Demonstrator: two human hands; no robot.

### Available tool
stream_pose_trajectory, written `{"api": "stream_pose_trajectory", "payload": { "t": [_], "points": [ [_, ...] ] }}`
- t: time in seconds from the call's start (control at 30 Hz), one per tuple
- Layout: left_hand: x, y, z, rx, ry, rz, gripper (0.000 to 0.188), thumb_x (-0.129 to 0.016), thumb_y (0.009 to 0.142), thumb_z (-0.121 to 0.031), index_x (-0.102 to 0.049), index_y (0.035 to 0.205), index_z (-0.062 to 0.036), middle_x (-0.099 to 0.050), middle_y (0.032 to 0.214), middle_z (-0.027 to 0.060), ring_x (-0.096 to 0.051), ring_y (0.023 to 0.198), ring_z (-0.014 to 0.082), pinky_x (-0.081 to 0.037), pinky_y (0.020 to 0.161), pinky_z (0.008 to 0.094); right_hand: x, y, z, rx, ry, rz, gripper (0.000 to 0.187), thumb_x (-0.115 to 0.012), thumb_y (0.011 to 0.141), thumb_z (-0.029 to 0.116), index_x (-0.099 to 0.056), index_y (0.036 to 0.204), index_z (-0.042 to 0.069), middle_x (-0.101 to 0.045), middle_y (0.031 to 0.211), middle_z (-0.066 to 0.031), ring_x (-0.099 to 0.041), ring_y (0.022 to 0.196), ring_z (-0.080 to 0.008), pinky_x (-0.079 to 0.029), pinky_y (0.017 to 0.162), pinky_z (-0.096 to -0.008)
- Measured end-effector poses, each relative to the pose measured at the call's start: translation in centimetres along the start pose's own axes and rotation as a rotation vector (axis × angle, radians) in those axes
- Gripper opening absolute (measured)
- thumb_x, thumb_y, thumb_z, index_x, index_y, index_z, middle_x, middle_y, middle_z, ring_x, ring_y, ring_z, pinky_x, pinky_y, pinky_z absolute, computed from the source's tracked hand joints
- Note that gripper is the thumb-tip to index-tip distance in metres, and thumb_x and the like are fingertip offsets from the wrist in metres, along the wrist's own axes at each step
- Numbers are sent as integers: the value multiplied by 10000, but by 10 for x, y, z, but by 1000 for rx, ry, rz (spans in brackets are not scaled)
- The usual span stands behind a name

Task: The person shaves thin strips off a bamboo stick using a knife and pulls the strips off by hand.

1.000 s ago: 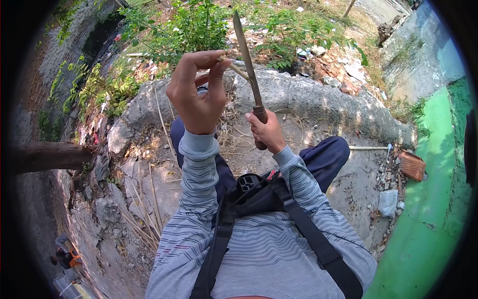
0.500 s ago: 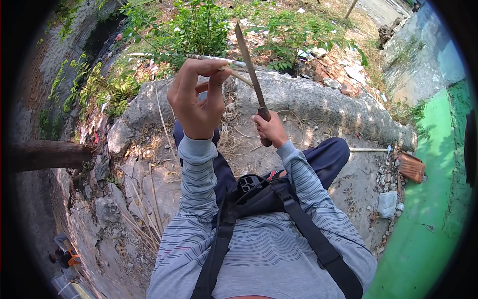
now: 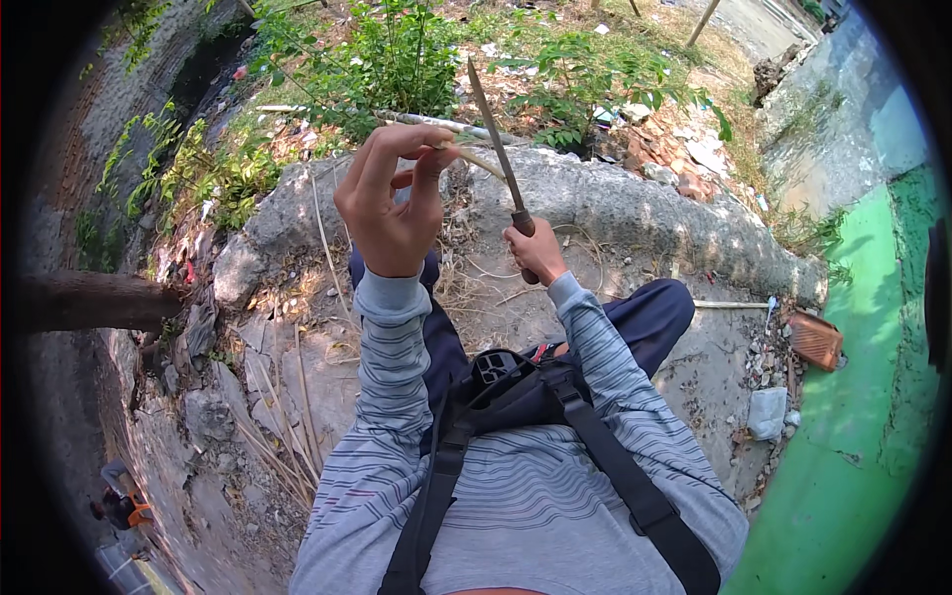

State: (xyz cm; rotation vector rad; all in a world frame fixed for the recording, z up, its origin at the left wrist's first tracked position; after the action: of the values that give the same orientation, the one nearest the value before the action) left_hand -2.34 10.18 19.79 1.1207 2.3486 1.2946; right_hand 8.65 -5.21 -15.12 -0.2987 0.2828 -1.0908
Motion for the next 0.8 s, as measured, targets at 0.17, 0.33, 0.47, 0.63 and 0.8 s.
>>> {"api": "stream_pose_trajectory", "payload": {
  "t": [0.17, 0.33, 0.47, 0.63, 0.8],
  "points": [
    [2, 2, -11, -14, -23, -16, 121, -709, 852, 29, -691, 951, -40, -697, 903, 67, -700, 807, 134, -590, 583, 251, -2, 3, 13, 286, -137, -98, 217, -658, 841, 150, -551, 692, 34, -547, 564, -21, -503, 444, -122, -389, 426, -315],
    [2, -2, -2, 11, 5, -4, 107, -722, 860, 0, -694, 959, -32, -694, 912, 66, -693, 818, 125, -609, 604, 244, 23, 39, -62, 75, -190, -146, 229, -658, 837, 157, -530, 682, 47, -541, 553, -20, -484, 423, -118, -381, 404, -297],
    [11, -4, 5, 97, 12, 45, 285, -759, 841, -31, -660, 1108, -20, -684, 1052, 101, -684, 966, 172, -626, 763, 291, 24, 50, -69, -32, -105, -75, 161, -651, 834, 148, -576, 746, 36, -524, 578, -2, -475, 449, -97, -367, 403, -268],
    [15, -20, 30, 163, -180, 51, 802, -856, 756, -184, -425, 1417, -39, -490, 1414, 165, -508, 1300, 287, -474, 1058, 450, 34, 47, -67, 83, -292, -130, 211, -662, 824, 208, -595, 740, 27, -573, 587, -26, -540, 485, -128, -423, 451, -313],
    [-20, -92, 102, 415, -16, 406, 970, -881, 714, -351, -366, 1469, -29, -385, 1509, 189, -444, 1366, 308, -480, 1036, 458, 34, 39, -70, 206, -438, -174, 256, -676, 804, 235, -606, 763, -7, -585, 592, -88, -578, 562, -183, -453, 557, -375]
  ]
}}
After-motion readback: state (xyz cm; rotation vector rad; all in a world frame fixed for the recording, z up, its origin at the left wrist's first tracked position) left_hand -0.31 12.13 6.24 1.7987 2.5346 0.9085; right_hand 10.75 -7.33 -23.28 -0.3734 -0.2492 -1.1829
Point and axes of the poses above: each hand's wrist, its own y-axis towards the middle knuckle, its own x-axis out of the back of the hand, z = x × y, the point moved 9 cm from there along y, towards the middle knuckle
